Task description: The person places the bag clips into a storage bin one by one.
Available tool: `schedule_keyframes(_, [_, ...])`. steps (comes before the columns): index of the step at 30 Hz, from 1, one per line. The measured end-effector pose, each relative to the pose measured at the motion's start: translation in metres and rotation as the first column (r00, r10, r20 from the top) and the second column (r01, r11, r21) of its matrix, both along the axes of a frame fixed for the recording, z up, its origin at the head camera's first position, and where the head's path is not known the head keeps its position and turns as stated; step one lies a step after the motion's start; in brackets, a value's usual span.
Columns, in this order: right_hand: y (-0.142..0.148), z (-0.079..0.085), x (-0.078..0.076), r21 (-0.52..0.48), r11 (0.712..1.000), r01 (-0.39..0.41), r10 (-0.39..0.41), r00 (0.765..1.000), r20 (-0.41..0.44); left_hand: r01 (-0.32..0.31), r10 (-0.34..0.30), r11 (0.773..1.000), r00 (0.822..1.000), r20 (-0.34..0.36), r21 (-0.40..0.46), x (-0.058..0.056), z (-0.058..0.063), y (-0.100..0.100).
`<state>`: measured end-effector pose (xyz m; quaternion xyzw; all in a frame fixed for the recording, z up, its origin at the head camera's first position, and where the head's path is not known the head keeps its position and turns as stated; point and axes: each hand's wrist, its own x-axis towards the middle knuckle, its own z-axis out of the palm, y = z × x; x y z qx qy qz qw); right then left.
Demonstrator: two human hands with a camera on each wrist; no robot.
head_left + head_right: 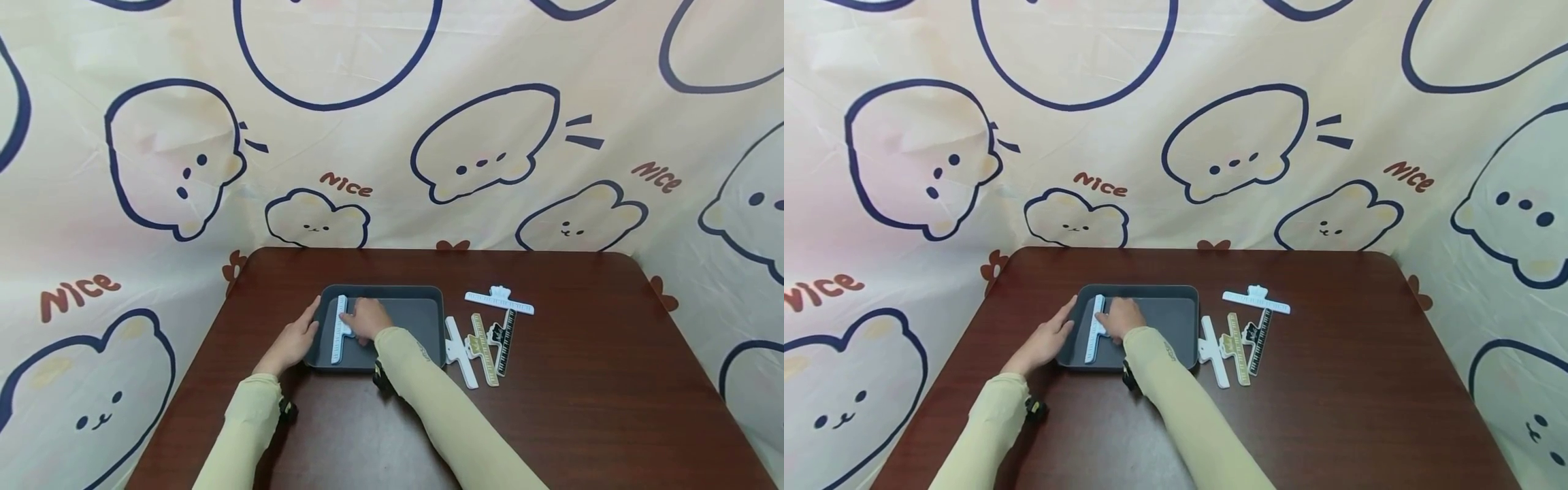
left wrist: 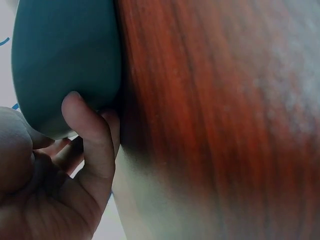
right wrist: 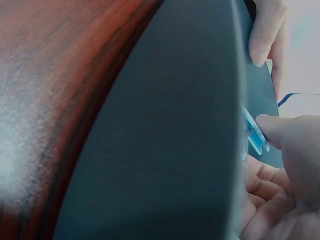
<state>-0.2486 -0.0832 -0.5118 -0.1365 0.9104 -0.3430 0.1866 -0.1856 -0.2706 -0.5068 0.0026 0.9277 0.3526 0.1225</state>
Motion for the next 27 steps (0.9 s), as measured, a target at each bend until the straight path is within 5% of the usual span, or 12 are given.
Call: schedule_keyframes(27, [0.0047,0.0038,-0.0037,-0.040,0.998,-0.042,0.044,0.997,0.060,-0.014,0.014,1.000,1.000,0.016,0.018,0.0005,0.0019,0.0015])
